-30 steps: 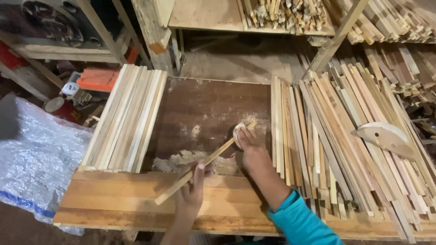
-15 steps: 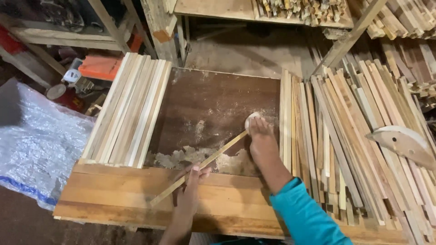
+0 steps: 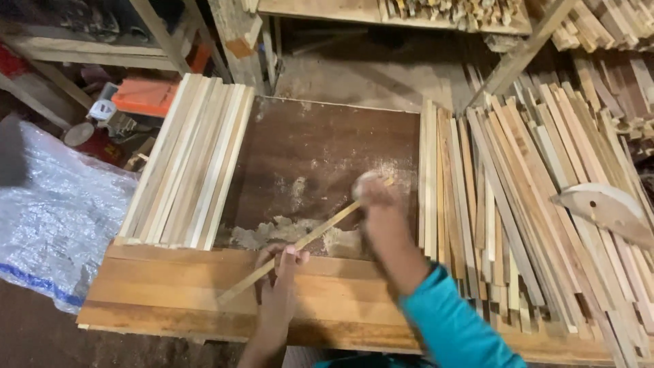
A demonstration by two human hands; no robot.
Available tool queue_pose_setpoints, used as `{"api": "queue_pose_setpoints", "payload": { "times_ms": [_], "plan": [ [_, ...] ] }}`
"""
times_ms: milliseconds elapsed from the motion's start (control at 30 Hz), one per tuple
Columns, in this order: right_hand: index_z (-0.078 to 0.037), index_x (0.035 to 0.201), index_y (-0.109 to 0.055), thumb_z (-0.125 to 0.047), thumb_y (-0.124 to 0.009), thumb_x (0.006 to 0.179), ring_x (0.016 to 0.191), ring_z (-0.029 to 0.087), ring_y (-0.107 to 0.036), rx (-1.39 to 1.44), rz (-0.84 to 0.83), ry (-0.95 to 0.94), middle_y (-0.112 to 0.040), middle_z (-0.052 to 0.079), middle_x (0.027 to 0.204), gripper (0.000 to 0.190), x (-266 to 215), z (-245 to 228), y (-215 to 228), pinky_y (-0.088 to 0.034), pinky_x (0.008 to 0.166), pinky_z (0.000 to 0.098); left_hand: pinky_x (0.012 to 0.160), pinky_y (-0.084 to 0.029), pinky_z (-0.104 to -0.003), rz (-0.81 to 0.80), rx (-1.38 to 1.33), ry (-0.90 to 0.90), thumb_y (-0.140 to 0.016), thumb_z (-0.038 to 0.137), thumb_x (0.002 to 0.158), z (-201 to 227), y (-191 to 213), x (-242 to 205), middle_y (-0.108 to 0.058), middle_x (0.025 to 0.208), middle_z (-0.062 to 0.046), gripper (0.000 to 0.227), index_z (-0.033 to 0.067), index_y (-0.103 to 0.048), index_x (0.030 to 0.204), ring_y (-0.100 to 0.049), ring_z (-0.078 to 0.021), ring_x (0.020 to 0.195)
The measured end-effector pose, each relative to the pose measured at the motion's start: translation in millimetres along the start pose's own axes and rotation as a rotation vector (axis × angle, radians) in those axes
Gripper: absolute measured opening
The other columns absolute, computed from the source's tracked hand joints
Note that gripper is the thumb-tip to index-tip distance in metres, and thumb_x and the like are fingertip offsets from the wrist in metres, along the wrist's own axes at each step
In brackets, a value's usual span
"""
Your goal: Sanding thin wooden strips manually using a circular sanding disc on a workbench.
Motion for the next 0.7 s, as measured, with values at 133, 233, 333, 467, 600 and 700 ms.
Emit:
{"api": "queue_pose_setpoints", "payload": {
  "times_ms": [133,233,333,467,600,700],
  "plan": [
    [0.001,0.153,-0.041,0.003,-0.061,0.1,0.15,0.033,-0.043,-0.455,-0.158,0.515,-0.043,0.014,0.162,0.056,-61,-116,-33,-0.021,0.13,0.0584,0.067,-0.051,-0.022,0.261,0.139,-0.111,-0.068,0.021,0.098,20,0,-17,-0.072,0.071,-0.006,0.018,0.0128,-0.058,0.085,-0.067,-0.0111,0.065],
    [-0.023,0.099,-0.056,-0.037,-0.035,0.103,0.092,0.023,-0.059,-0.967,-0.474,-0.313,-0.058,0.005,0.103,0.025,48,72,-85,-0.055,0.086,0.0451,0.097,-0.049,-0.033,0.119,0.291,0.213,-0.053,0.048,0.099,24,1,-10,-0.077,0.086,0.0,0.044,0.0122,-0.073,0.083,-0.069,-0.0138,0.088],
    [0.001,0.148,-0.045,0.025,-0.042,0.087,0.115,0.036,-0.065,-0.708,-0.067,-0.132,-0.062,0.024,0.131,0.066,14,-33,52,-0.031,0.126,0.0513,0.061,-0.054,-0.02,0.241,0.21,0.416,-0.063,0.047,0.089,-5,13,-15,-0.069,0.095,-0.007,0.049,0.0086,-0.067,0.119,-0.064,-0.014,0.08],
    [-0.004,0.147,-0.055,0.027,-0.034,0.085,0.152,0.046,-0.031,-0.746,0.029,-0.028,-0.05,0.019,0.154,0.072,-22,73,-7,-0.024,0.131,0.0519,0.045,-0.034,-0.025,0.298,0.342,0.556,-0.065,0.05,0.093,16,7,-26,-0.059,0.077,-0.008,0.049,0.0065,-0.07,0.114,-0.044,-0.0152,0.057],
    [-0.006,0.158,-0.025,-0.03,-0.037,0.094,0.143,0.034,-0.042,1.558,-0.114,0.023,-0.04,0.024,0.154,0.069,-48,19,-99,-0.037,0.122,0.0472,0.079,-0.052,-0.031,0.171,0.279,0.008,-0.065,0.04,0.093,38,-9,-17,-0.079,0.076,-0.008,0.03,0.0116,-0.058,0.087,-0.072,-0.0154,0.075],
    [-0.01,0.12,-0.034,0.004,-0.06,0.088,0.1,0.029,-0.051,1.761,-0.03,-0.163,-0.049,0.018,0.112,0.044,19,96,-76,-0.051,0.088,0.0385,0.086,-0.057,-0.037,0.138,0.243,0.045,-0.064,0.037,0.095,37,-8,-21,-0.078,0.081,-0.008,0.027,0.0112,-0.057,0.09,-0.075,-0.0165,0.082]
  ]
}}
Point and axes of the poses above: each hand's wrist, its own x-axis towards the middle knuckle, its own y-axis out of the back of the hand, z = x × y, the point moved 4 cm from there along x, towards the middle knuckle
